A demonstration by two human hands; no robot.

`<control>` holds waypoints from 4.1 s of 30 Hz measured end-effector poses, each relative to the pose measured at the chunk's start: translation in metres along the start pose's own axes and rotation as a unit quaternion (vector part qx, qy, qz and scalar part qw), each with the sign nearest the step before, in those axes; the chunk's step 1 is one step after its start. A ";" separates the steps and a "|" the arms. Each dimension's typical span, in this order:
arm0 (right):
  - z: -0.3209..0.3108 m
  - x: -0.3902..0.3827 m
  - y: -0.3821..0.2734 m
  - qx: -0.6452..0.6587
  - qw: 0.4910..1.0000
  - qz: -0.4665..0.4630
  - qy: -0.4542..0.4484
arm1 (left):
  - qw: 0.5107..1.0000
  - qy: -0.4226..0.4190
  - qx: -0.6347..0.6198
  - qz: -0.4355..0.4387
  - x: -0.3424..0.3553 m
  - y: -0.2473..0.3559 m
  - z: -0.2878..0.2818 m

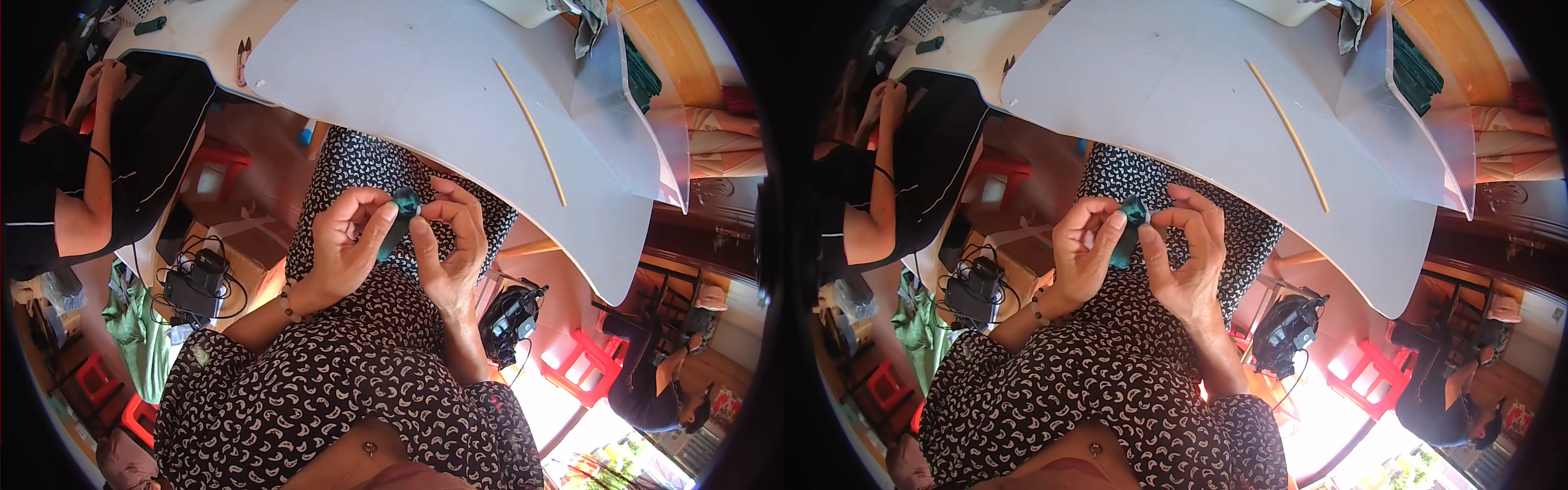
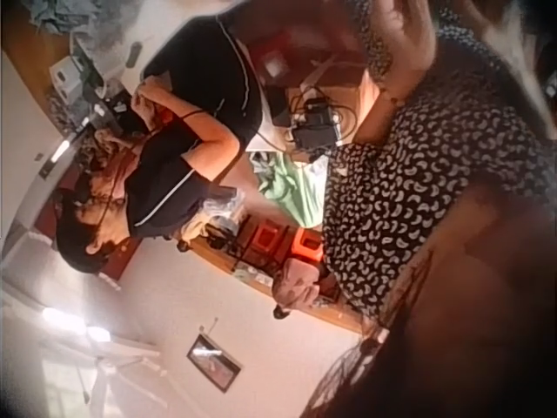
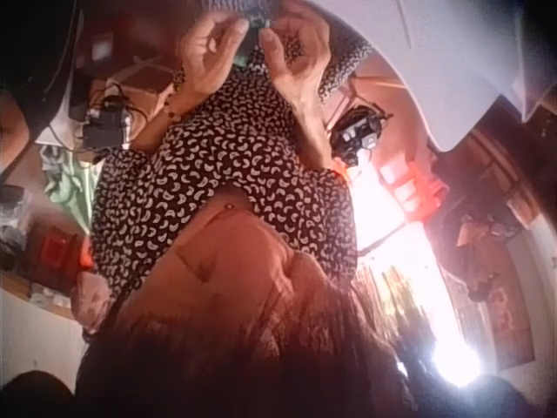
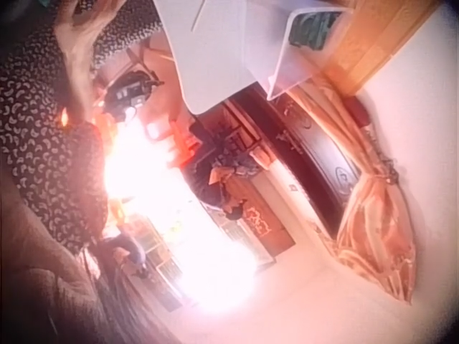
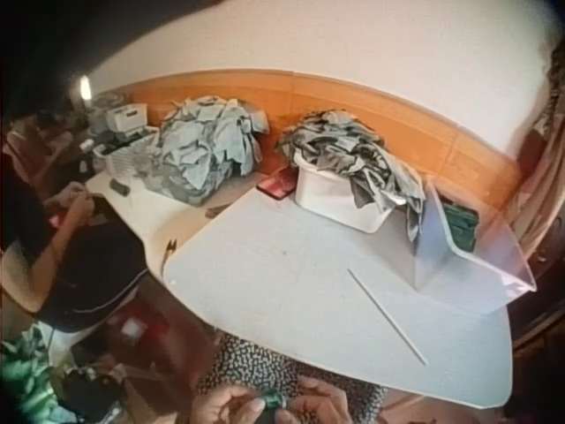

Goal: Applying finish to the edges of green leather pieces and folding them to create components for a larger item.

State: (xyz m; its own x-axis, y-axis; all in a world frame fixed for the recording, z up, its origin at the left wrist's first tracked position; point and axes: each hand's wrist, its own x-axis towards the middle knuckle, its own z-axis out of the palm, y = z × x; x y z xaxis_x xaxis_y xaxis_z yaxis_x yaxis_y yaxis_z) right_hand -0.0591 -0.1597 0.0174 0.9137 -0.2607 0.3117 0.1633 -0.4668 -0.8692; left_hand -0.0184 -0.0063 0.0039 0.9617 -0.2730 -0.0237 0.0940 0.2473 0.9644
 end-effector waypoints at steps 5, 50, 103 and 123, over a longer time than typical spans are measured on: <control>0.010 -0.002 -0.001 0.133 0.977 0.166 -0.015 | 0.999 0.010 -0.049 -0.021 -0.002 -0.007 0.000; 0.016 0.002 0.013 -0.065 0.996 -0.037 -0.053 | 0.865 -0.153 0.352 0.323 0.030 -0.005 -0.033; 0.010 0.002 0.044 0.189 0.948 0.228 -0.114 | 0.871 -0.105 0.349 0.329 0.021 0.017 -0.022; 0.011 0.010 0.026 -0.059 0.996 -0.010 0.072 | 0.909 -0.129 0.357 0.170 0.023 0.009 -0.016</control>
State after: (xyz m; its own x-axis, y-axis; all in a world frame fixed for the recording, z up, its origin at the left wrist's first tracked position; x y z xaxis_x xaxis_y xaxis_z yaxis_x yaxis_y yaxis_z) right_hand -0.0417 -0.1653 -0.0067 0.8467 -0.3647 0.3874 0.1284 -0.5665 -0.8140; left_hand 0.0083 0.0043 0.0078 0.8027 -0.5253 0.2823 -0.4778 -0.2832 0.8316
